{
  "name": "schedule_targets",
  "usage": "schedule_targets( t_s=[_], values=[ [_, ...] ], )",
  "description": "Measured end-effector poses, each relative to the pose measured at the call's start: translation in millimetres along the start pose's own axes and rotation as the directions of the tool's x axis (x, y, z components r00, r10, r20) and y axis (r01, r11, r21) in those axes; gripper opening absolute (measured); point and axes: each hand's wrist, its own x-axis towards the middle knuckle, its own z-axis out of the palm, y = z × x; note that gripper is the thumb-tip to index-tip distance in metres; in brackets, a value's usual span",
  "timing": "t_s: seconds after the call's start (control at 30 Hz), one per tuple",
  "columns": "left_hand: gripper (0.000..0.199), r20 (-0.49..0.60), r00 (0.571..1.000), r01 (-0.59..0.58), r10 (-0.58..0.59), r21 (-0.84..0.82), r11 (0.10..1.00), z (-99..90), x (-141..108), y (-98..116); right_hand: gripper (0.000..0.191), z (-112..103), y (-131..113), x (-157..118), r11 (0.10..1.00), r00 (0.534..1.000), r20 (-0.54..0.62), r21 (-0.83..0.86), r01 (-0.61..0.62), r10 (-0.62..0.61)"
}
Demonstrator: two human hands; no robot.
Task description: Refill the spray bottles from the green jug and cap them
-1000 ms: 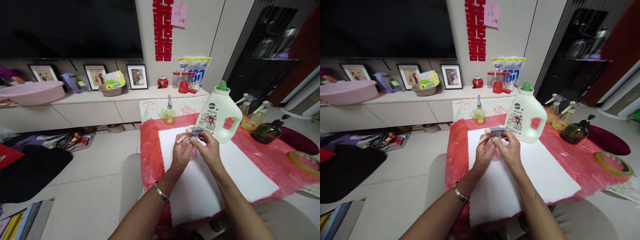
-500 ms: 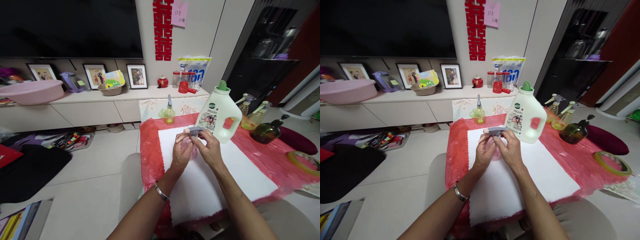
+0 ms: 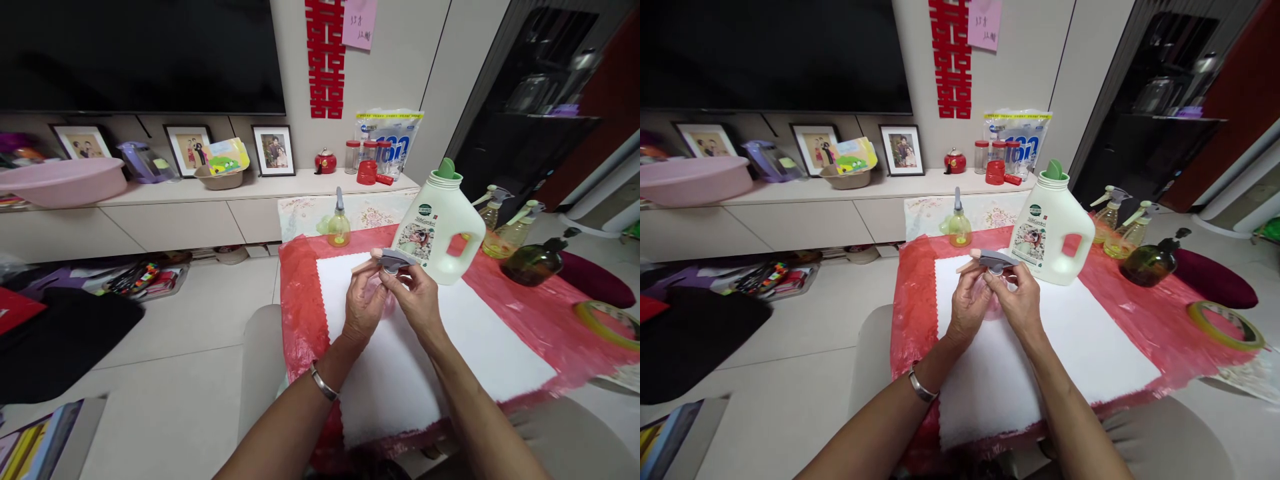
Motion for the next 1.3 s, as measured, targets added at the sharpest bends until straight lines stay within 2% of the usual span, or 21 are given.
schedule_targets(
  t_s=[0.13, 0.33, 0.53, 0.77, 0.9, 1.13, 1.3],
  values=[
    [0.032, 0.001, 1.0, 0.031, -0.031, 0.017, 0.999, 0.6, -2, -2, 0.057, -8, 1, 1, 1.0, 0.998, 0.064, 0.003, 0.017, -0.017],
    [0.029, -0.005, 1.0, 0.023, -0.023, 0.008, 1.0, -0.8, 2, 6, 0.053, -7, -2, 7, 0.999, 0.998, 0.037, -0.022, 0.048, -0.047],
    [0.038, -0.03, 0.997, 0.072, -0.073, -0.034, 0.997, 1.5, 0, 5, 0.053, -3, -10, 10, 0.998, 0.999, -0.009, -0.056, 0.039, -0.04],
    [0.04, -0.027, 0.998, -0.05, 0.051, 0.062, 0.997, 1.9, -1, 0, 0.07, 5, -2, 7, 0.999, 0.999, -0.042, 0.006, -0.032, 0.032],
    [0.038, -0.05, 0.996, -0.074, 0.079, 0.089, 0.993, 3.2, -1, 2, 0.065, 5, -6, 2, 1.0, 0.996, -0.092, -0.026, -0.017, 0.015],
    [0.033, -0.046, 0.998, -0.037, 0.041, 0.089, 0.995, 3.0, 0, 7, 0.055, -7, -5, -4, 1.0, 1.0, 0.021, -0.025, 0.012, -0.012],
    [0.034, -0.047, 0.998, -0.041, 0.044, 0.073, 0.997, 1.9, 0, 7, 0.058, -5, 2, 2, 1.0, 1.0, 0.017, 0.012, -0.006, 0.006]
  ],
)
